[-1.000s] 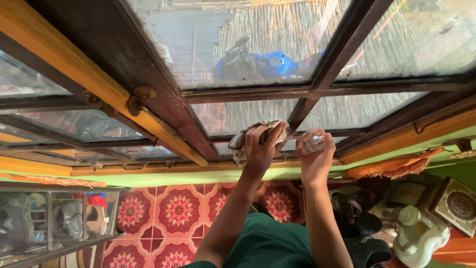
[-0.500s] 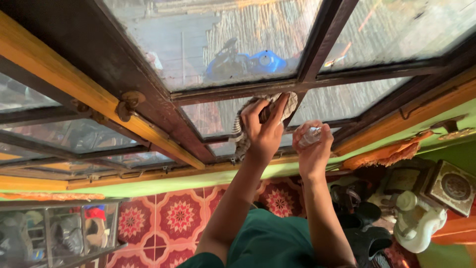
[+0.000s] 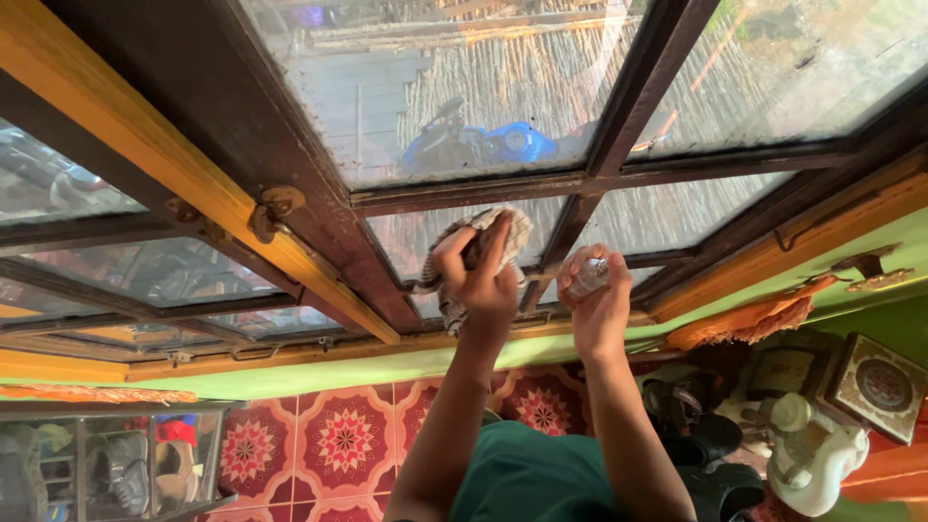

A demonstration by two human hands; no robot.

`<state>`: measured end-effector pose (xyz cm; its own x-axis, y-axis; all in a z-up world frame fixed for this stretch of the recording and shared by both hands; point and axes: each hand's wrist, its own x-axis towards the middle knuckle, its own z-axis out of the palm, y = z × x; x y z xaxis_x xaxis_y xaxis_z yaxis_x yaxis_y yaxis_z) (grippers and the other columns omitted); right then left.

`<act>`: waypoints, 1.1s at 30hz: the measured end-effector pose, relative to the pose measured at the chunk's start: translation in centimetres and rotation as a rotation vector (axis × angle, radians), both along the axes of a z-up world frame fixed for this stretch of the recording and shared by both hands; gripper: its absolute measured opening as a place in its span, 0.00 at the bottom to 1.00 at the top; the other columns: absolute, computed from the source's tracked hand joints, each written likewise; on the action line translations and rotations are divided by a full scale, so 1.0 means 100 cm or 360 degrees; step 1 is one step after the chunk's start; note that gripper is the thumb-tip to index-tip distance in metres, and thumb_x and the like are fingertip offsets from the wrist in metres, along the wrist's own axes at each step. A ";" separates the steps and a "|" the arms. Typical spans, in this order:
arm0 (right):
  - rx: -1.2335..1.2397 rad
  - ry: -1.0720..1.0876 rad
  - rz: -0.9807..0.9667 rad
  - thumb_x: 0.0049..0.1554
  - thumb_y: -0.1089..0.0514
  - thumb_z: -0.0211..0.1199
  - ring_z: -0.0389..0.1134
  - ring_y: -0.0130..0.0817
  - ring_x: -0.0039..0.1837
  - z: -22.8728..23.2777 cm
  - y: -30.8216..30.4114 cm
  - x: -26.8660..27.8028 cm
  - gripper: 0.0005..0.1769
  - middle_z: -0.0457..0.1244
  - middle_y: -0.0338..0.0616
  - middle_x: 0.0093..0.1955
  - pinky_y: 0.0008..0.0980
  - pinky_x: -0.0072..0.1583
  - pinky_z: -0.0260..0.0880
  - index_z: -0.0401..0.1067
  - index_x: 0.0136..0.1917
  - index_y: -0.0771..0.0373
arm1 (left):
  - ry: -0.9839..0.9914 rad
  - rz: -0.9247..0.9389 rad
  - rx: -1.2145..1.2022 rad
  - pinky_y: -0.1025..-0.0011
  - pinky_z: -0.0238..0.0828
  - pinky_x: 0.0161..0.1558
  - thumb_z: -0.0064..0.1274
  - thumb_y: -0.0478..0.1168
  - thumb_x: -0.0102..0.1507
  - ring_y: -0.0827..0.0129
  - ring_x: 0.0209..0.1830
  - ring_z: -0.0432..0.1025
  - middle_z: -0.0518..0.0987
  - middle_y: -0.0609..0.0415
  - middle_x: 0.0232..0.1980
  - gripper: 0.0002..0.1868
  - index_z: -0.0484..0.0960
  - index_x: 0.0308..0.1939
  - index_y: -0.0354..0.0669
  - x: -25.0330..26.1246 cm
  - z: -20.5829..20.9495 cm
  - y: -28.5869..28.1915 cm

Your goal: The person cleans a multi-pane wooden window frame by spraying liquid from a bottle and wiping the glass panes with a cloth.

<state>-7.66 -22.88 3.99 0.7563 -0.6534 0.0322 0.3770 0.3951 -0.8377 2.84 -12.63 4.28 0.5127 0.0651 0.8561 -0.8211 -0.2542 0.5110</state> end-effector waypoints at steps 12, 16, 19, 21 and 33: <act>0.0066 -0.0067 -0.0079 0.67 0.36 0.44 0.60 0.31 0.43 0.010 -0.005 -0.007 0.25 0.58 0.39 0.38 0.31 0.45 0.57 0.64 0.42 0.58 | -0.0018 -0.0151 0.0204 0.59 0.66 0.63 0.54 0.27 0.61 0.56 0.58 0.65 0.71 0.51 0.57 0.27 0.83 0.63 0.53 -0.015 0.015 -0.036; 0.0002 -0.0030 -0.0060 0.67 0.37 0.44 0.60 0.31 0.43 0.011 0.003 -0.001 0.26 0.58 0.39 0.38 0.31 0.44 0.57 0.63 0.41 0.59 | -0.0165 0.0023 0.0304 0.63 0.67 0.61 0.56 0.26 0.64 0.61 0.57 0.63 0.71 0.55 0.56 0.27 0.85 0.62 0.59 -0.003 0.001 -0.024; 0.0037 -0.0032 -0.0026 0.68 0.36 0.43 0.59 0.29 0.44 0.011 0.007 -0.001 0.26 0.58 0.38 0.39 0.30 0.44 0.56 0.63 0.41 0.58 | -0.0127 0.0058 0.0240 0.63 0.68 0.62 0.53 0.26 0.63 0.60 0.58 0.62 0.69 0.54 0.56 0.27 0.85 0.62 0.58 0.013 -0.015 -0.014; -0.0013 -0.0084 0.0049 0.68 0.36 0.45 0.59 0.30 0.41 0.011 0.006 0.001 0.27 0.58 0.40 0.37 0.30 0.42 0.54 0.63 0.41 0.59 | -0.0082 0.0064 0.0177 0.63 0.68 0.63 0.51 0.26 0.62 0.59 0.59 0.61 0.68 0.52 0.56 0.27 0.84 0.61 0.57 0.018 -0.023 -0.003; 0.0061 -0.0071 -0.0043 0.66 0.35 0.44 0.59 0.32 0.44 0.008 0.000 -0.006 0.27 0.59 0.39 0.40 0.33 0.46 0.58 0.65 0.42 0.58 | 0.0002 -0.0044 0.0129 0.62 0.62 0.63 0.53 0.25 0.58 0.62 0.59 0.63 0.68 0.57 0.56 0.31 0.85 0.61 0.59 -0.013 -0.011 -0.047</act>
<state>-8.29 -22.83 4.79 0.7366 -0.6751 0.0402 0.4249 0.4157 -0.8042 1.58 -17.36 3.17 0.5146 -0.0186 0.8573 -0.8276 -0.2721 0.4909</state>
